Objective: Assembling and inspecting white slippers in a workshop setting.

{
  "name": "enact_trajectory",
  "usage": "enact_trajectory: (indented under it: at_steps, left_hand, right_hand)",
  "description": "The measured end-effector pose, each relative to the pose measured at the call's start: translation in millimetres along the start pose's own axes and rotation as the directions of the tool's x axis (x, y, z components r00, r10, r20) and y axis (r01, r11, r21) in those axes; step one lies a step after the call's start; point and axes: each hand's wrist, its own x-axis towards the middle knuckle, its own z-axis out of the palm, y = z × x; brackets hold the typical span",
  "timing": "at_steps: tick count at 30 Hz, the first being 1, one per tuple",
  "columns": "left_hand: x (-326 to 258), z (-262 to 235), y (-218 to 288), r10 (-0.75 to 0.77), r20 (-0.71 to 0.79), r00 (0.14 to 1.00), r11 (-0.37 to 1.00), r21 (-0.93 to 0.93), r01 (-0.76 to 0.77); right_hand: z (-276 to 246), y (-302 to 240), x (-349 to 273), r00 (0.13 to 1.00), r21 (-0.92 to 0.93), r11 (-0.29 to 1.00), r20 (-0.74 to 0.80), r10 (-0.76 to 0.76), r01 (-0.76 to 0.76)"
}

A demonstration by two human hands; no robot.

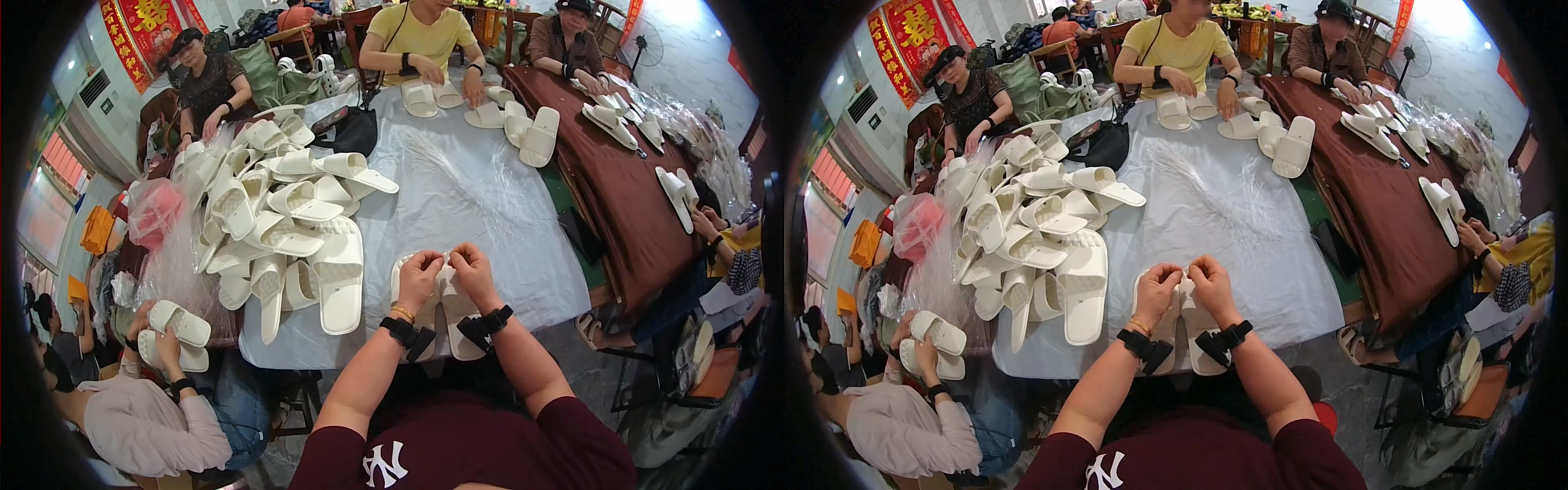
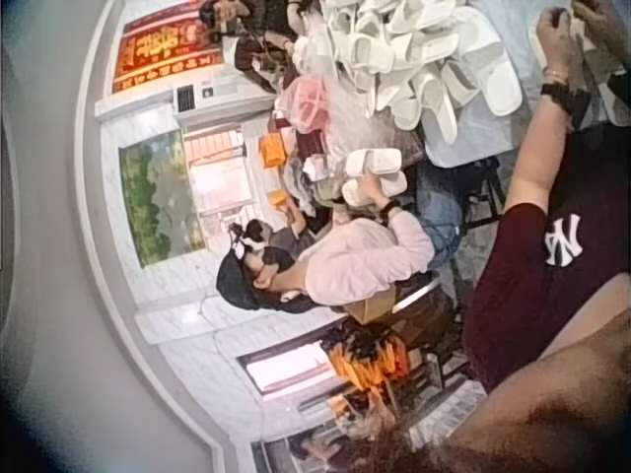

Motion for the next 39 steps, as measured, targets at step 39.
enact_trajectory:
  at_steps: [39]
  left_hand:
    - [1.8,-1.4,-19.6,-0.022,0.041,0.999,1.0,0.005,0.022]
  right_hand:
    - [-4.5,5.2,-1.3,0.999,-0.115,0.993,0.042,0.033,-0.028]
